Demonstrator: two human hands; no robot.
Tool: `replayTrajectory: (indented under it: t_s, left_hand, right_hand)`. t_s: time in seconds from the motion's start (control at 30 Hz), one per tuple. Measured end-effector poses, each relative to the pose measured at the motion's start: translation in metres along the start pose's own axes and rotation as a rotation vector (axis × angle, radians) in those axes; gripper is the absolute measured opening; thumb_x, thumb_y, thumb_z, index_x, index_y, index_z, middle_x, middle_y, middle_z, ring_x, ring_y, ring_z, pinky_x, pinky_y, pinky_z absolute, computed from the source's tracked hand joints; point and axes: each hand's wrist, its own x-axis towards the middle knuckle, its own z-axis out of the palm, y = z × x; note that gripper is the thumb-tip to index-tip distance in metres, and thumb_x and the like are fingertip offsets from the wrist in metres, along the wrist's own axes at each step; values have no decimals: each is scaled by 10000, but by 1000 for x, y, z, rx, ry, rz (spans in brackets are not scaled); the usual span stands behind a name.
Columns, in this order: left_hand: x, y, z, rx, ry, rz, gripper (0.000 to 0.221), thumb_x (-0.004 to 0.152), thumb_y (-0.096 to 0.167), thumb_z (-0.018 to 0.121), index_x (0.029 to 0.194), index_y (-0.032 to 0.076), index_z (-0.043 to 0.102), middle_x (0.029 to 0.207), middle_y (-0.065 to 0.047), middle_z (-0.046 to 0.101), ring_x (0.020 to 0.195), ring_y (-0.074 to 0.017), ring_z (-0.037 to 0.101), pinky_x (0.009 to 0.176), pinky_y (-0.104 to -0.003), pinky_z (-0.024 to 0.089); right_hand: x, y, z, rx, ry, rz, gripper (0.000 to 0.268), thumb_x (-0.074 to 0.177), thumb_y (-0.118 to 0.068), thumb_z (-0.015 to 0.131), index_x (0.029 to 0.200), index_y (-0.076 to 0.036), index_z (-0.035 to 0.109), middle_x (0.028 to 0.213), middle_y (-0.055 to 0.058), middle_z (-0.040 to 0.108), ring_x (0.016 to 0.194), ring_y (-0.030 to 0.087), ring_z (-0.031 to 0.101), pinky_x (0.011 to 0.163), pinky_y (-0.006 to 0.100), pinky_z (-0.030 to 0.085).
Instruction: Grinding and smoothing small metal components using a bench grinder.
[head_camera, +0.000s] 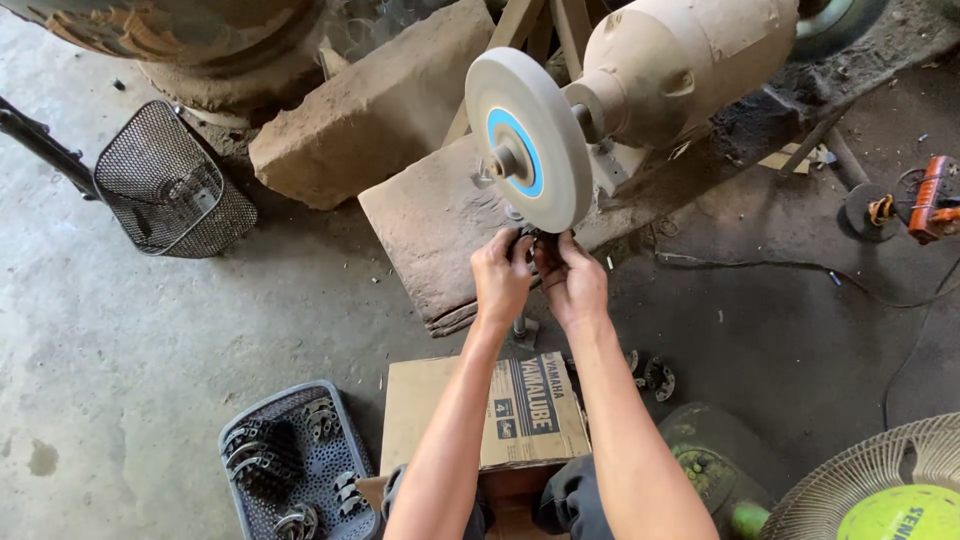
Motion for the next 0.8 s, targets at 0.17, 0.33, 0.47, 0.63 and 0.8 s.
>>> replayTrajectory:
  t_s: [0.17,0.33,0.47,0.63,0.8]
  left_hand:
    - [-6,5,6,0,-4,-80,94,915,53,698,914,-33,659,841,-256,680,757,-441,658,681,-440,533]
    - [-14,-7,4,-64,75,-29,100,913,60,678,992,-2,684,888,-233,695,819,-416,698,709,-431,545]
    - [-18,-4,2,-123,97,-21,125,926,71,687,1033,7,683,923,-226,699,849,-396,712,729,-411,558]
    - [-18,-4,1,-140,51,-10,90,931,66,679,997,5,678,890,-233,684,801,-395,703,696,-409,547]
    - [-16,2,-11,-79,-7,-113,83,916,59,685,956,-13,689,788,-240,666,640,-373,667,627,-418,527]
  right_hand:
    - [0,-11,5,-61,40,-58,263,1035,-91,547,1244,45,634,1133,134,719,993,267,705,907,394,588]
    - [-7,-18,19,-95,-53,-36,260,1042,-96,551,1237,48,643,1139,134,725,1018,264,711,936,391,597]
    - [-10,-20,16,-313,-56,-121,187,1087,-110,629,1226,10,667,1065,95,717,881,215,679,796,335,582]
    - [-4,-17,15,-287,0,-167,195,1036,-113,643,1188,0,687,1040,92,732,848,210,692,748,326,582]
    - [-6,-4,24,-277,-40,-208,188,994,-83,656,1162,-2,683,997,84,717,786,206,669,676,338,560]
